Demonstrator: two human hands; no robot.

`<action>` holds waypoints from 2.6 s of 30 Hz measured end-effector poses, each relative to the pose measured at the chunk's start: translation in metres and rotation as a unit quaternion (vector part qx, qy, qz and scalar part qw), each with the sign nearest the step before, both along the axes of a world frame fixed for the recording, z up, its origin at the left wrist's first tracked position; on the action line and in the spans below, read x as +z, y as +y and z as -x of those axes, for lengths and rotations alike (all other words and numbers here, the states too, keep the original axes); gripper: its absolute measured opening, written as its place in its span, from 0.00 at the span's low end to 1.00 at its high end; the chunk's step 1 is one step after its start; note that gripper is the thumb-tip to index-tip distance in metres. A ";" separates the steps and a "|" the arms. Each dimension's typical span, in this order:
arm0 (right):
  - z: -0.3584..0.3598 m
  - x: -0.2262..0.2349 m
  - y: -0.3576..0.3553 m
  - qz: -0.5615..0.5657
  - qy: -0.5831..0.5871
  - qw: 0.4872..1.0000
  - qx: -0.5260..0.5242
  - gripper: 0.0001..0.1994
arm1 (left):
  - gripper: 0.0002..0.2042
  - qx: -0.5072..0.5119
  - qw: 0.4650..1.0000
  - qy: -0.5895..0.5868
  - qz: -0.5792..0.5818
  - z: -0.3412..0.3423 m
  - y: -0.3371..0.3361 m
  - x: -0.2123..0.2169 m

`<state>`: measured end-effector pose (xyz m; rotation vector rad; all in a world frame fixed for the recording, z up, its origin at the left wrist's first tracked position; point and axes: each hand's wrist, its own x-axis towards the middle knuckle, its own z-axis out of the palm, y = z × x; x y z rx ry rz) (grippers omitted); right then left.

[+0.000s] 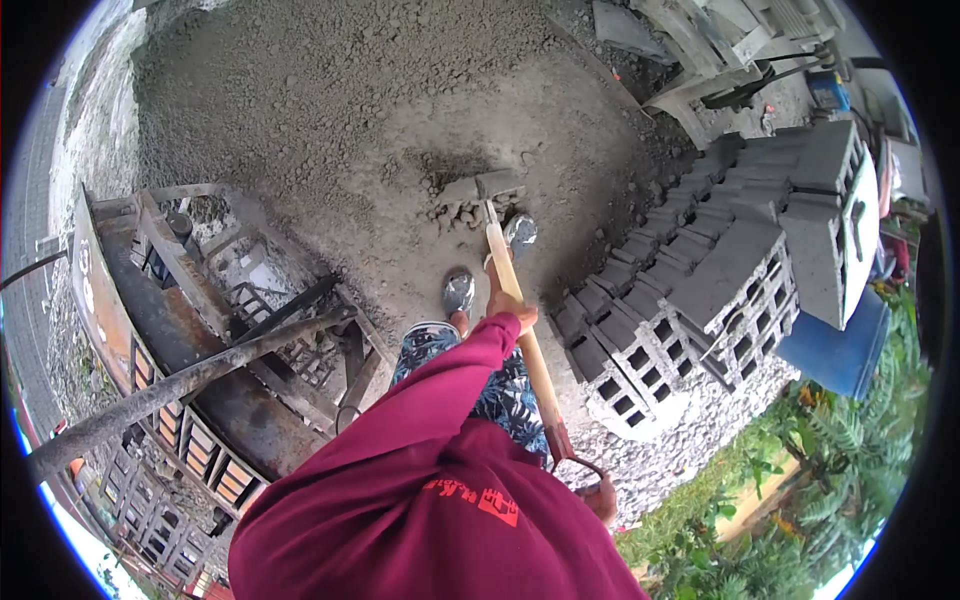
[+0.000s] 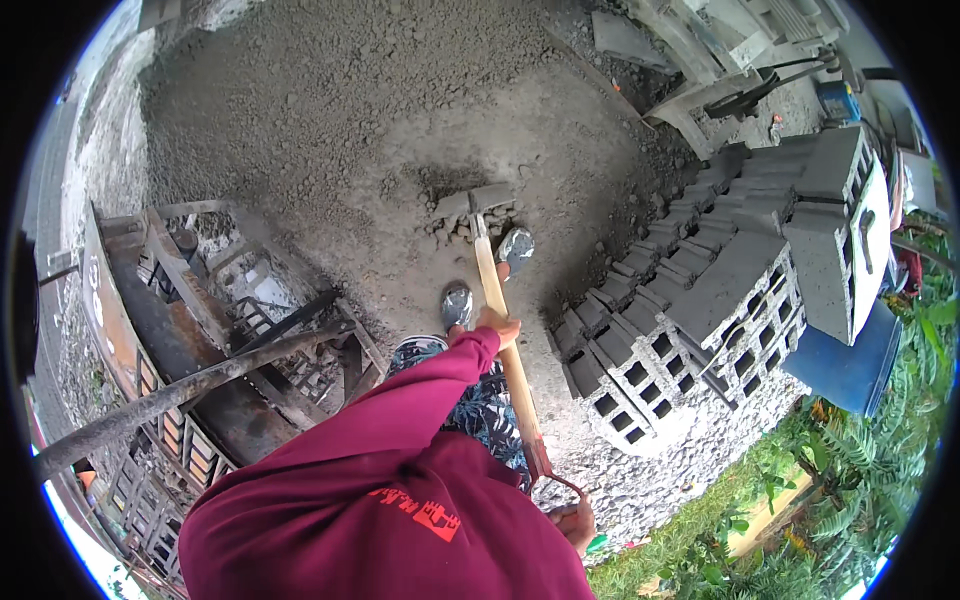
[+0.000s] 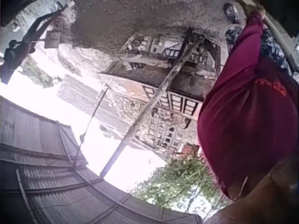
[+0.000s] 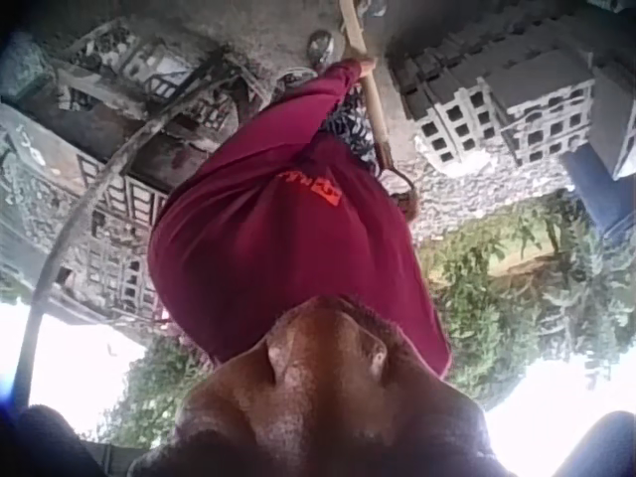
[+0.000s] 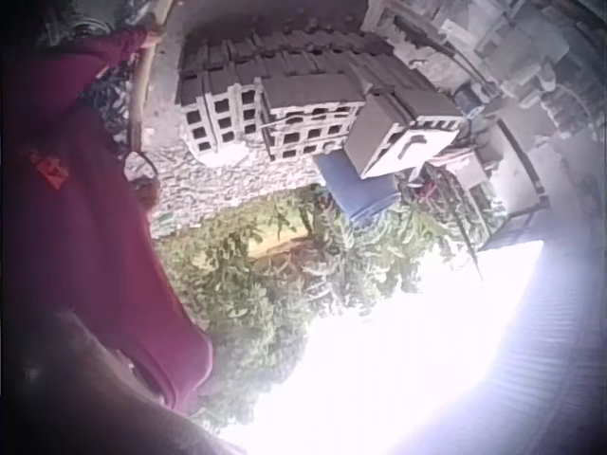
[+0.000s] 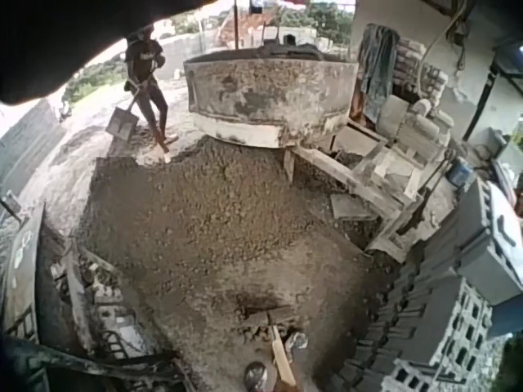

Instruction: The person uses a shovel to mix wet concrete material on the ground, pushing and turning the mixture near a large industrial container.

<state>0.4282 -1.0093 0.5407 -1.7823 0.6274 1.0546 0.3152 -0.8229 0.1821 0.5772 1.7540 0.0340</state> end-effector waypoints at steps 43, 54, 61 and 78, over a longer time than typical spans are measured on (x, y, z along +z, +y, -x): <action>0.037 0.031 -0.010 -0.085 -0.023 0.995 0.045 0.17 | 0.24 0.122 0.990 -0.073 -0.019 0.067 -0.020 0.096; 0.051 0.045 0.046 -0.075 -0.008 0.996 0.039 0.19 | 0.19 0.137 0.984 -0.106 0.049 0.048 0.001 0.068; 0.007 0.046 0.119 -0.045 -0.468 0.744 0.475 0.13 | 0.21 0.227 0.962 -0.141 0.049 0.025 0.049 0.057; -0.117 0.067 0.446 -0.272 -0.284 0.426 0.815 0.29 | 0.21 0.503 0.863 0.043 0.033 -0.048 0.241 0.069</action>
